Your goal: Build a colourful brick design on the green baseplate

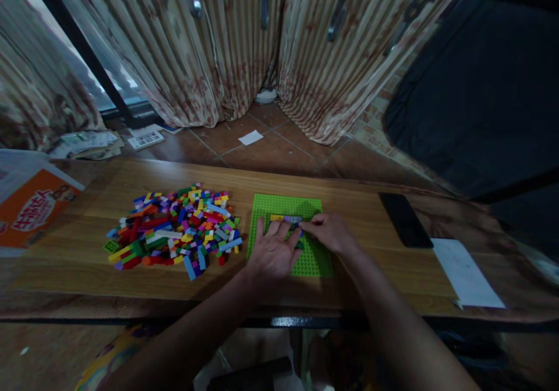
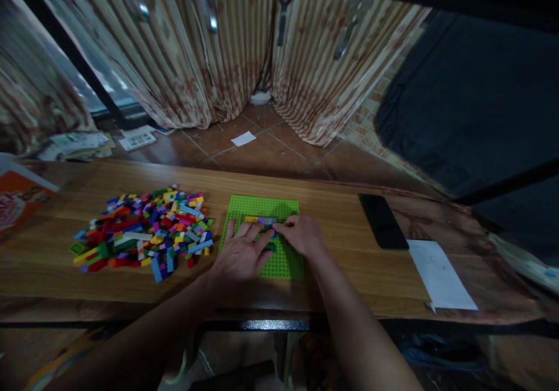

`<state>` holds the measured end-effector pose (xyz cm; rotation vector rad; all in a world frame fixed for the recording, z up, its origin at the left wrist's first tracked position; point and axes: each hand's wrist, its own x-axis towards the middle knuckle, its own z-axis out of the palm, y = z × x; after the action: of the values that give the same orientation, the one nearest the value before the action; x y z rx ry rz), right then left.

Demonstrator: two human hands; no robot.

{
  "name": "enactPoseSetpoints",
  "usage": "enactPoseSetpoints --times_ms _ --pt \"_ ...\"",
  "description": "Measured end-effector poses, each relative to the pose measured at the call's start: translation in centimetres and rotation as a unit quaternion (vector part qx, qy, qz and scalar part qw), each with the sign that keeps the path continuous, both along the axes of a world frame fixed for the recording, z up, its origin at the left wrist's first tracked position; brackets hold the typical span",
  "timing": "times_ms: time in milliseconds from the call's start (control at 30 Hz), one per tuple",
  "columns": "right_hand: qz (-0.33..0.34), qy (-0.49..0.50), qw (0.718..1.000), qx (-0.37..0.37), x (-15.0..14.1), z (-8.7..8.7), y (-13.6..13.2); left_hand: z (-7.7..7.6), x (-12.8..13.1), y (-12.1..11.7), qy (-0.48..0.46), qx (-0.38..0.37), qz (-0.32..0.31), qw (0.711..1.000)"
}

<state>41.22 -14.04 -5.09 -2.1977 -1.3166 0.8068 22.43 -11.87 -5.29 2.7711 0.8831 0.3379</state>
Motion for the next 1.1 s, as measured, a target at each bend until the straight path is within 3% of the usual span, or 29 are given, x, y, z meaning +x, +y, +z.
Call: enactPoseSetpoints --times_ms 233,333,433,633,933,1100 --pt "-0.007 0.068 0.998 0.003 1.4 0.8 -0.9 1.0 -0.8 1.1 -0.054 -0.043 -0.008 0.998" --pt "0.047 0.070 0.996 0.008 1.4 1.4 -2.0 1.2 -1.2 1.2 -0.063 -0.058 -0.009 0.996" --pt "0.118 0.079 0.989 -0.033 1.0 1.7 -3.2 1.1 -1.5 1.1 -0.067 -0.064 -0.008 0.996" --pt "0.139 0.017 0.989 -0.051 0.2 1.3 -3.1 1.7 -2.6 1.8 -0.115 -0.062 0.007 0.991" --pt "0.106 -0.043 0.990 -0.080 -0.1 1.1 -2.1 3.4 -6.0 6.3 -0.224 -0.031 0.145 0.963" --pt "0.114 -0.056 0.988 -0.084 -0.1 0.9 -1.9 3.7 -7.1 7.5 -0.259 -0.016 0.190 0.947"
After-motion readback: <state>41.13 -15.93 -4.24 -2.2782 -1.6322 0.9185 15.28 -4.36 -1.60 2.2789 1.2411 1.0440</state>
